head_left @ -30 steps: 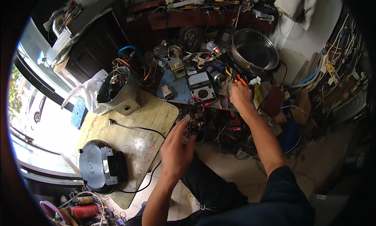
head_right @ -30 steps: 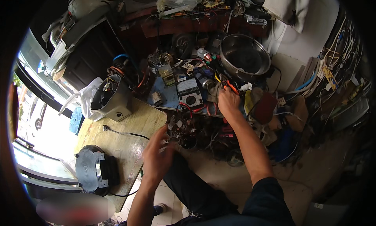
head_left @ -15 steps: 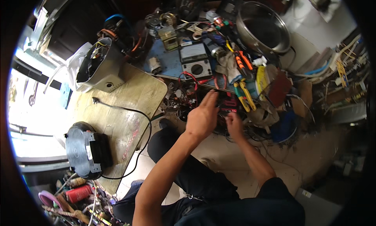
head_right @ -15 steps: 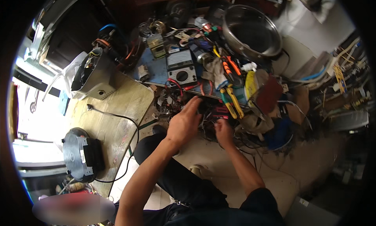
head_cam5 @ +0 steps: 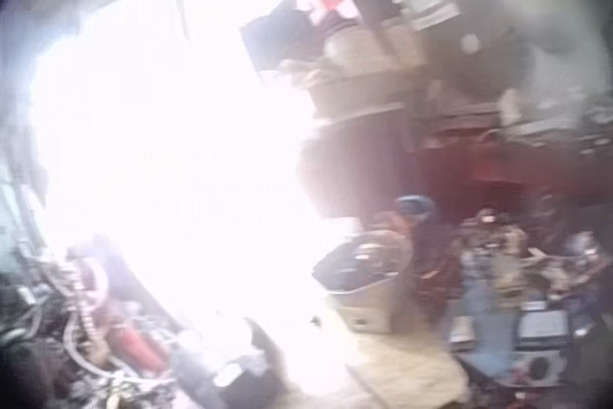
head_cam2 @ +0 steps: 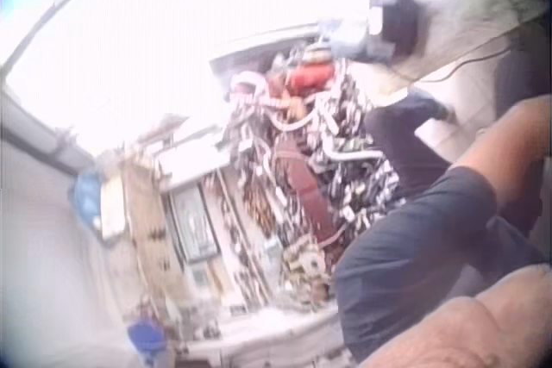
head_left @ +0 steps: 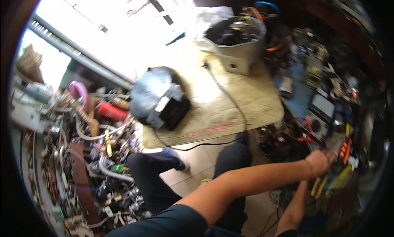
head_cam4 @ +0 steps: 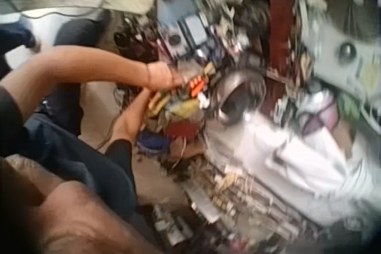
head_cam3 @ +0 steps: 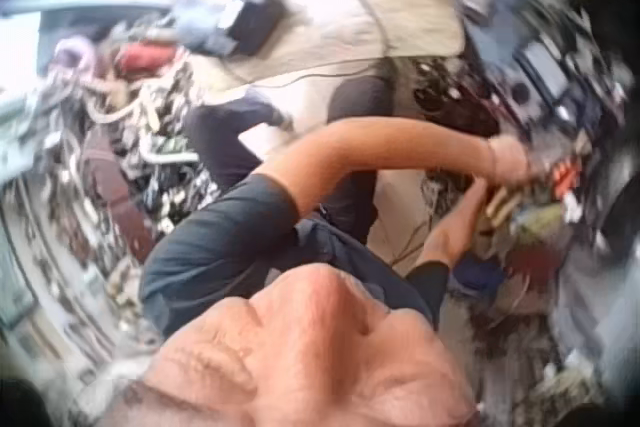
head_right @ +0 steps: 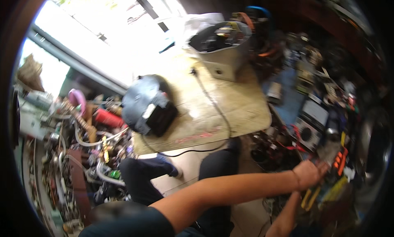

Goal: The person disassembles a black electric grill by removing screws from the base with a power drill, then uses a multimeter to test the internal wiring. They manipulate wires and components within the exposed control box and reattach the base cover.

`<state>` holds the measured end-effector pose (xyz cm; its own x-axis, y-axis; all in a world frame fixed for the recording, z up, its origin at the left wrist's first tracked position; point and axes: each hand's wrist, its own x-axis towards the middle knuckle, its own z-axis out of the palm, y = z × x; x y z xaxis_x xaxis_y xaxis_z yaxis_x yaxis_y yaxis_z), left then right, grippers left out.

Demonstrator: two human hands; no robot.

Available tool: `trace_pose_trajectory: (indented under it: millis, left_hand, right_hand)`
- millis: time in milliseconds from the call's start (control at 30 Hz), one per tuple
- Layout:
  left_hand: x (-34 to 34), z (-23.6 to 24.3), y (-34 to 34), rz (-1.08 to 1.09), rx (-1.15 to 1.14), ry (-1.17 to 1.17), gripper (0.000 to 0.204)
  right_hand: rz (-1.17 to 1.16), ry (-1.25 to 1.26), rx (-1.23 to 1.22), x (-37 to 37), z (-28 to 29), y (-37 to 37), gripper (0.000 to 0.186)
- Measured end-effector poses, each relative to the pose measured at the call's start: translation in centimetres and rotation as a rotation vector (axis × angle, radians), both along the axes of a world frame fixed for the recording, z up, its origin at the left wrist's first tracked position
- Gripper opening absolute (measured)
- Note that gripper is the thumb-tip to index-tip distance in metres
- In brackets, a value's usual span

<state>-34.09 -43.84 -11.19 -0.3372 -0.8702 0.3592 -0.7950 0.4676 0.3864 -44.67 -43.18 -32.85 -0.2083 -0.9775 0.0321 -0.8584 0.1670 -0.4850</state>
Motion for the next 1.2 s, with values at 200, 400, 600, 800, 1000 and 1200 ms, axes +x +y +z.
trace_pose_trajectory:
  millis: [200, 400, 600, 800, 1000, 1200]
  left_hand:
    - [-3.0, -0.2, -0.2, -0.092, 0.224, 0.102, 0.049]
    - [3.4, 4.9, 3.0, -0.261, 0.103, 0.221, 0.031]
    - [18.9, 15.0, 15.1, -0.333, -0.098, 0.370, 0.043]
    - [32.7, 17.8, 23.5, -0.315, -0.283, 0.556, 0.032]
    - [42.5, 17.0, 28.9, -0.120, -0.317, 0.645, 0.033]
    - [48.8, 12.3, 32.0, 0.132, -0.333, 0.591, 0.030]
  right_hand:
    - [-0.065, -0.009, 0.038, -3.9, 2.5, 1.0, 0.067]
    - [-0.055, -0.218, 0.098, -2.0, 5.4, 4.0, 0.069]
    - [-0.068, -0.449, 0.247, 1.2, 9.3, 10.5, 0.071]
    - [-0.165, -0.524, 0.310, 2.4, 16.5, 18.6, 0.073]
    - [-0.328, -0.482, 0.381, 3.6, 24.5, 26.1, 0.077]
    - [-0.103, -0.379, 0.018, 2.7, 33.7, 28.4, 0.097]
